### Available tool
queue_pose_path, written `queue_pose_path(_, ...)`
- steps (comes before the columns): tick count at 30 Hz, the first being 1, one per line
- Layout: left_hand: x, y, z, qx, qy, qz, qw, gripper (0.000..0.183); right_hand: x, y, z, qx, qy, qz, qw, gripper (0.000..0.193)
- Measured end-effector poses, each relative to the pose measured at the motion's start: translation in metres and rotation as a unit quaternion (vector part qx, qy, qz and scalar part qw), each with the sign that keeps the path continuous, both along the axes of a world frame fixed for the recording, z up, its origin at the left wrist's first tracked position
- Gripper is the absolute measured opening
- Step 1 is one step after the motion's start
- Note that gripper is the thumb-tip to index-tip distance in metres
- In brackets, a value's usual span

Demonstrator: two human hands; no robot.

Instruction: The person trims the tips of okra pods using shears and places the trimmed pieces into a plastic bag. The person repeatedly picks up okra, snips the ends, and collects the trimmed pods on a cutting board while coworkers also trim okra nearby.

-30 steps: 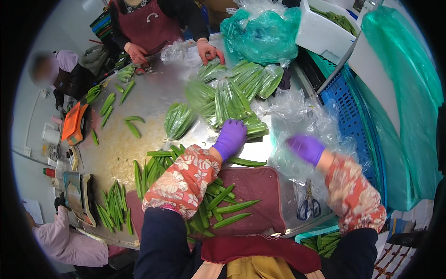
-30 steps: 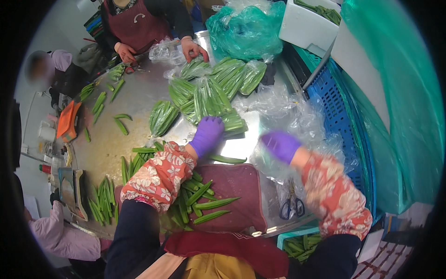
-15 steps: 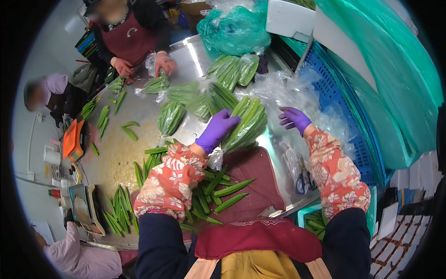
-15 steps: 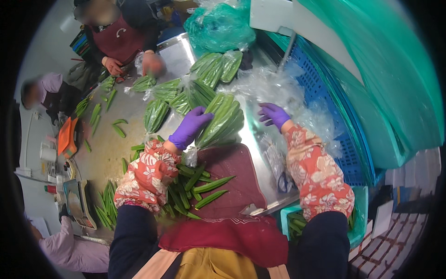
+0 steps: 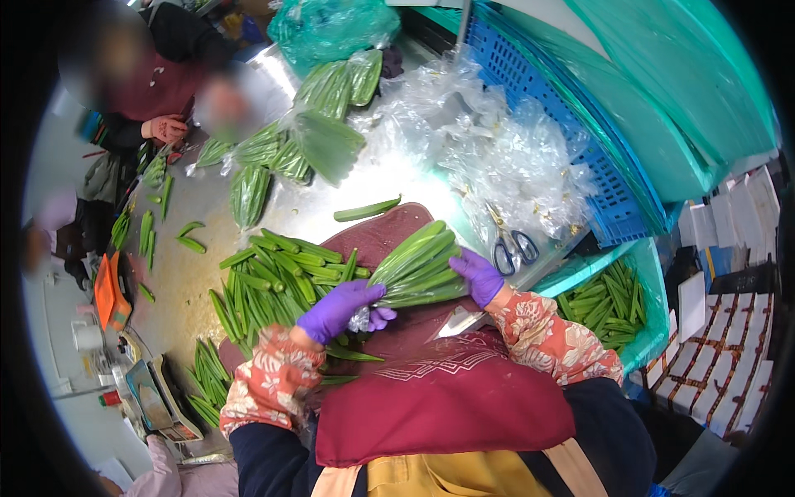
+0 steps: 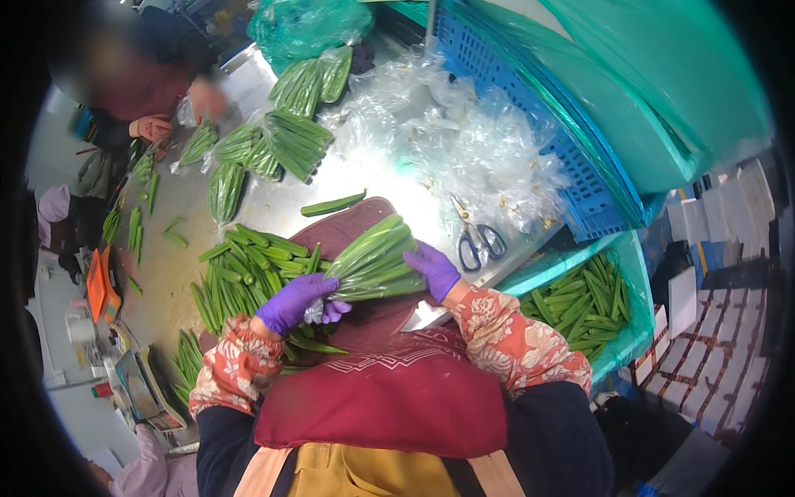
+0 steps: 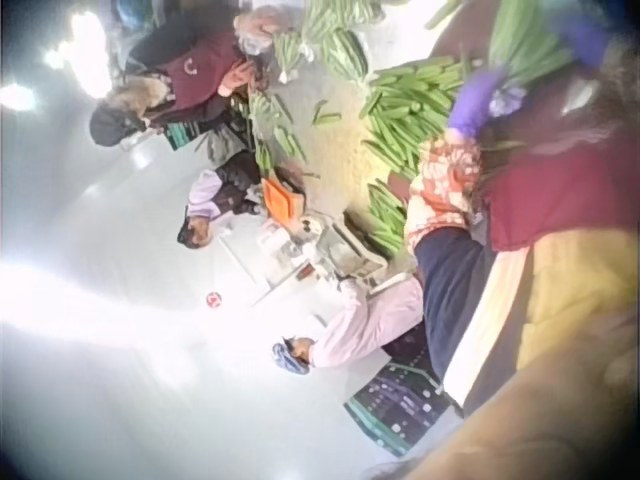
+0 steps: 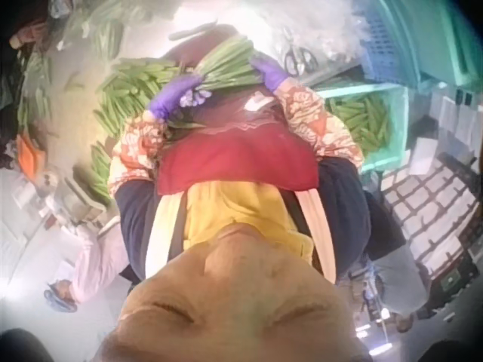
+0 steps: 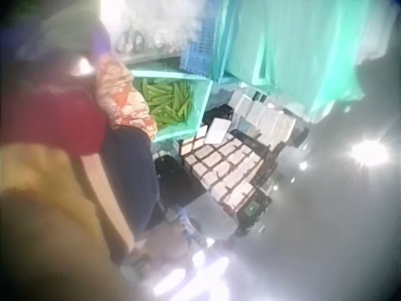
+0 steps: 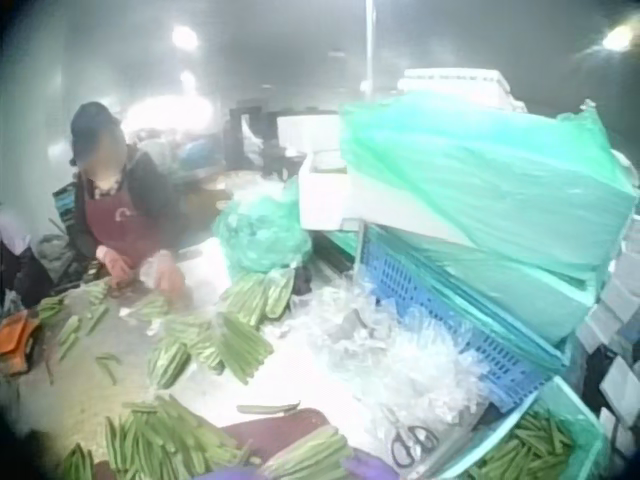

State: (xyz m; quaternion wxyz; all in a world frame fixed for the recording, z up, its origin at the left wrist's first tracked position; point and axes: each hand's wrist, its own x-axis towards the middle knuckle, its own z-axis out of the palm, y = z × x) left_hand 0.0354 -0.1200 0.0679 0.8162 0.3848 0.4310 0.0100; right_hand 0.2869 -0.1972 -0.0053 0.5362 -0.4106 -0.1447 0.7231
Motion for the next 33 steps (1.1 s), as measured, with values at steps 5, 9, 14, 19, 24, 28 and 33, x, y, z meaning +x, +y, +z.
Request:
queue_pose_path(5,0.000,-0.018,0.002,0.362,0.143,-0.089,0.917,0.027,0.052,-0.021,-0.012,0.126,-0.723,0.009,0.680,0.037)
queue_pose_path(9,0.027,-0.011,0.019,0.630,0.207,-0.136,0.736,0.025,0.077,-0.028,-0.015,0.005,-0.865,0.082,0.495,0.048)
queue_pose_path(14,0.022,0.006,0.008,0.622,0.152,-0.134,0.756,0.020,0.085,-0.023,-0.052,0.024,-0.889,0.002,0.457,0.025)
queue_pose_path(19,0.017,0.034,-0.009,0.456,0.159,-0.108,0.869,0.010,0.086,-0.015,-0.045,-0.062,-0.886,0.061,0.455,0.039)
queue_pose_path(24,0.062,0.022,0.056,0.739,0.064,-0.174,0.648,0.013,0.097,-0.010,-0.017,-0.050,-0.779,0.146,0.607,0.052)
queue_pose_path(28,0.088,0.004,0.088,0.874,0.079,-0.235,0.417,0.016,0.104,-0.035,0.015,-0.067,-0.720,0.131,0.679,0.052)
queue_pose_path(33,0.071,0.015,0.042,0.846,0.154,-0.285,0.422,0.018,0.105,-0.067,-0.007,0.022,-0.561,0.112,0.820,0.022)
